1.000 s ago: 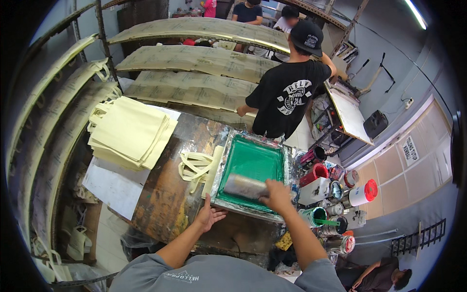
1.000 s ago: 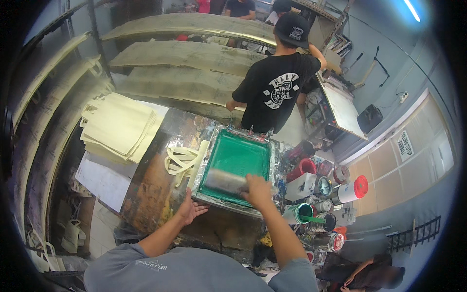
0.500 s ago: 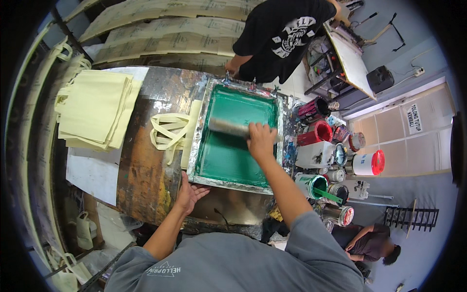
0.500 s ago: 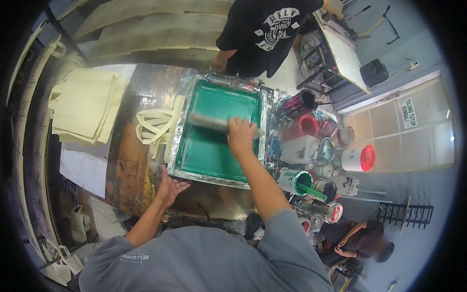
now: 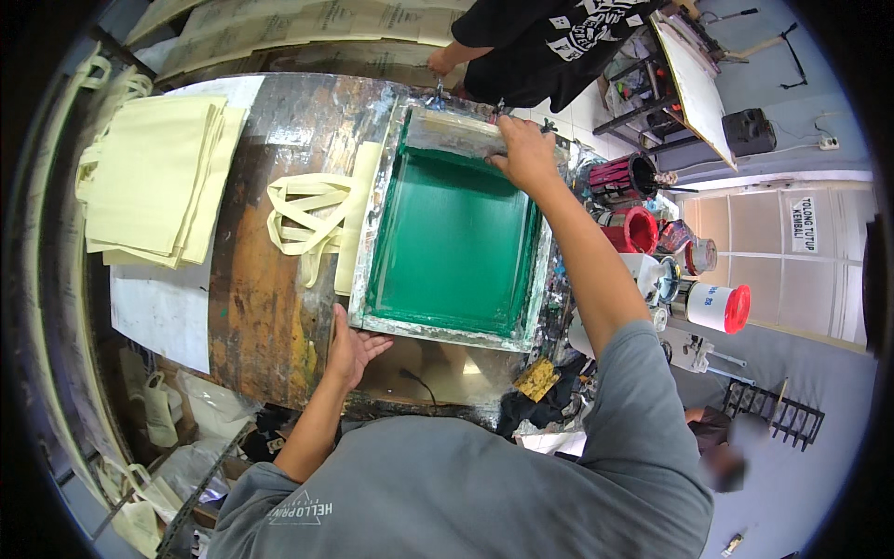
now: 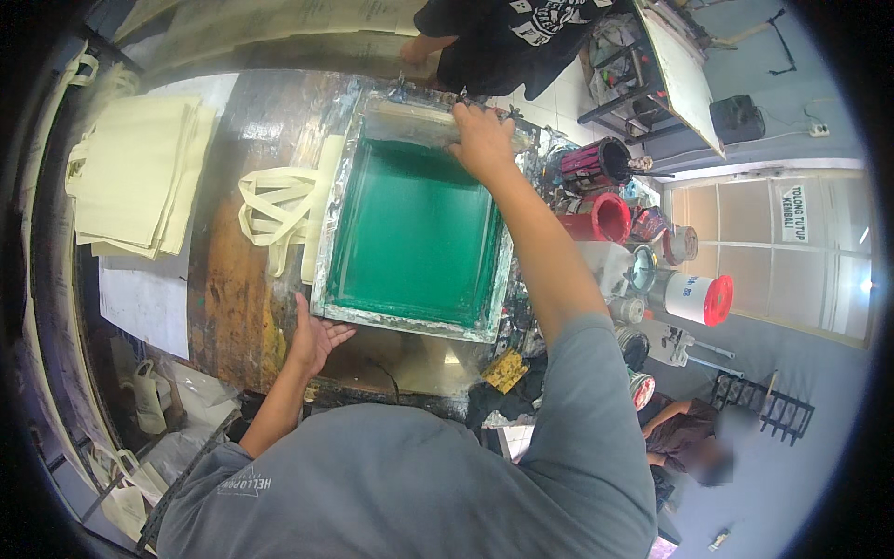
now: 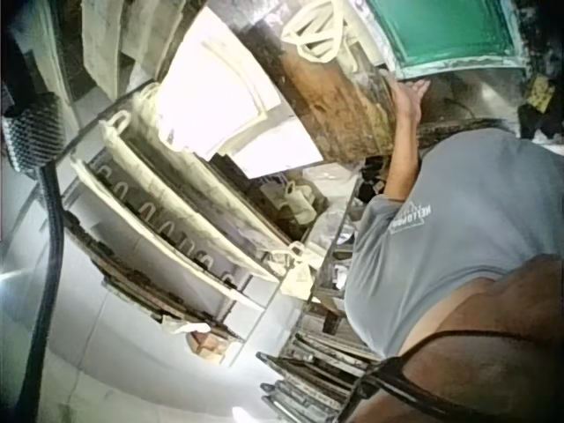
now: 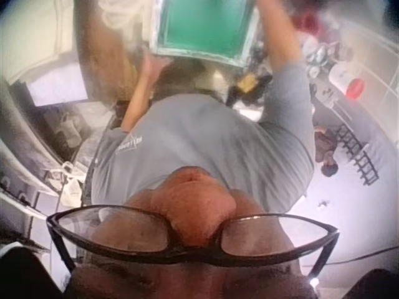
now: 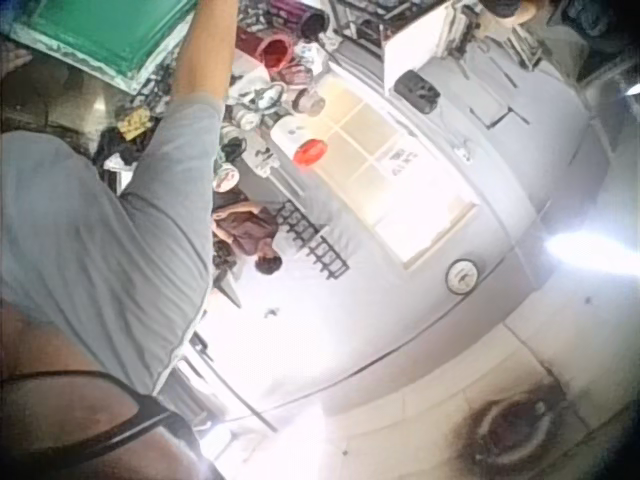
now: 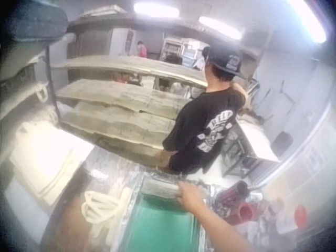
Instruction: The person screen prints designs onto yellow tote bags by pouring green ink onto a screen frame and using a squeegee to spread it, then places the bags on a shelf.
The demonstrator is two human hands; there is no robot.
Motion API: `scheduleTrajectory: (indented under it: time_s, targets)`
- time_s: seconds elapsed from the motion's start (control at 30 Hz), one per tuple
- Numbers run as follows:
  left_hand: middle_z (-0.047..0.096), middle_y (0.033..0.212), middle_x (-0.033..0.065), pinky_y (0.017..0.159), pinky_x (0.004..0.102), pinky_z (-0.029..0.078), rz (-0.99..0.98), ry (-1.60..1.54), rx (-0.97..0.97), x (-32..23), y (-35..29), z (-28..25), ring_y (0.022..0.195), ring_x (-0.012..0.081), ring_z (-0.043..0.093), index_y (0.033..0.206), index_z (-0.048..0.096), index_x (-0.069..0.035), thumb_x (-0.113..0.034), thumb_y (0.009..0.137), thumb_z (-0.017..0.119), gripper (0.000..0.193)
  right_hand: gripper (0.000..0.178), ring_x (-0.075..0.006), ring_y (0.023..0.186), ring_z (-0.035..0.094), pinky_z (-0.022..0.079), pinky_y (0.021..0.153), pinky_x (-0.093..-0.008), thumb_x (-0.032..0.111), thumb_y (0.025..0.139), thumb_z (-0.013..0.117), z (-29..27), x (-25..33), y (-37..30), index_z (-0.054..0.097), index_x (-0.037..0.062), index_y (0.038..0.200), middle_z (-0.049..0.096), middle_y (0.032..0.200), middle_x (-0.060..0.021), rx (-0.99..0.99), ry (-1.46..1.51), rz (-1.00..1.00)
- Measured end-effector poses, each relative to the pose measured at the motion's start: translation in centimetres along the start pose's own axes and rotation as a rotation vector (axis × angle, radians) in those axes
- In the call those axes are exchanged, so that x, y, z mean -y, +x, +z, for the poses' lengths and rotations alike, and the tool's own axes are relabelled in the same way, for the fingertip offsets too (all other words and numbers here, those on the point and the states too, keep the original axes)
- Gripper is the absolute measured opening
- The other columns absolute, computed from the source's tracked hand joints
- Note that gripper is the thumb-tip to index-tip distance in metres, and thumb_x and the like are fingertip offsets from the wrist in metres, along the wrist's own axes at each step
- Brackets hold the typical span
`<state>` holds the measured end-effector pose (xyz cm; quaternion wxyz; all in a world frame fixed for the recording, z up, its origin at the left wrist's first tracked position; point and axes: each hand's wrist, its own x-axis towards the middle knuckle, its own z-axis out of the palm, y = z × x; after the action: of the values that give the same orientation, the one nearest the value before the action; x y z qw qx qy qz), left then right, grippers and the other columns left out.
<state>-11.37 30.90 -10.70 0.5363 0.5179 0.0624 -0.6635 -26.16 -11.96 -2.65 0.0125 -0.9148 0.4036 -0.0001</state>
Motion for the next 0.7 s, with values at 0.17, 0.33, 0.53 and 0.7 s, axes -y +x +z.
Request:
scheduleTrajectory:
  time_s: [0.17,0.33,0.53,0.7]
  targets:
    - [0.06,0.139,0.0327,0.108,0.0528,0.054,-0.101,0.071,-0.006,-1.0,0.1,-0.1,0.123,0.0414,0.067,0.158,0.036,0.003,-0.094,0.095,0.024,0.117,0.062,-0.033,0.124,0.061,0.043,0.097,-0.0566,0.024,0.08,0.088,-0.2,0.2,-0.8,0.058,0.0139,0.133,0.068,0.128,-0.008,-0.122,0.053,0.023]
    - [0.075,0.087,0.029,0.081,0.0434,0.065,-0.531,0.697,0.137,-6.4,-0.2,-0.1,0.084,0.0326,0.079,0.117,0.07,0.007,-0.091,0.097,0.026,0.11,0.062,-0.0301,0.124,0.061,0.043,0.098,-0.0528,0.027,0.08,0.087,0.3,-0.8,-0.1,0.059,0.0146,0.134,0.067,0.125,-0.0066,-0.115,-0.023,0.035]
    - [0.07,0.104,0.0173,0.092,0.0481,0.053,1.235,1.34,0.03,-15.0,7.2,12.6,0.1,0.0378,0.066,0.115,0.071,-0.002,-0.046,0.097,0.076,0.048,0.057,-0.0291,0.11,0.064,0.046,0.093,-0.0484,0.024,0.076,0.089,6.0,-0.8,-0.6,0.06,0.0154,0.124,0.066,0.11,-0.0055,-0.257,-0.107,-0.001]
    - [0.07,0.113,0.0156,0.096,0.0469,0.049,1.639,1.803,-0.144,-20.9,19.4,20.8,0.111,0.0356,0.065,0.116,0.069,-0.005,-0.06,0.093,0.072,0.06,0.053,-0.0284,0.106,0.066,0.048,0.093,-0.0467,0.021,0.077,0.086,5.3,0.1,-0.7,0.062,0.0145,0.124,0.067,0.108,-0.0058,-0.246,-0.076,-0.047]
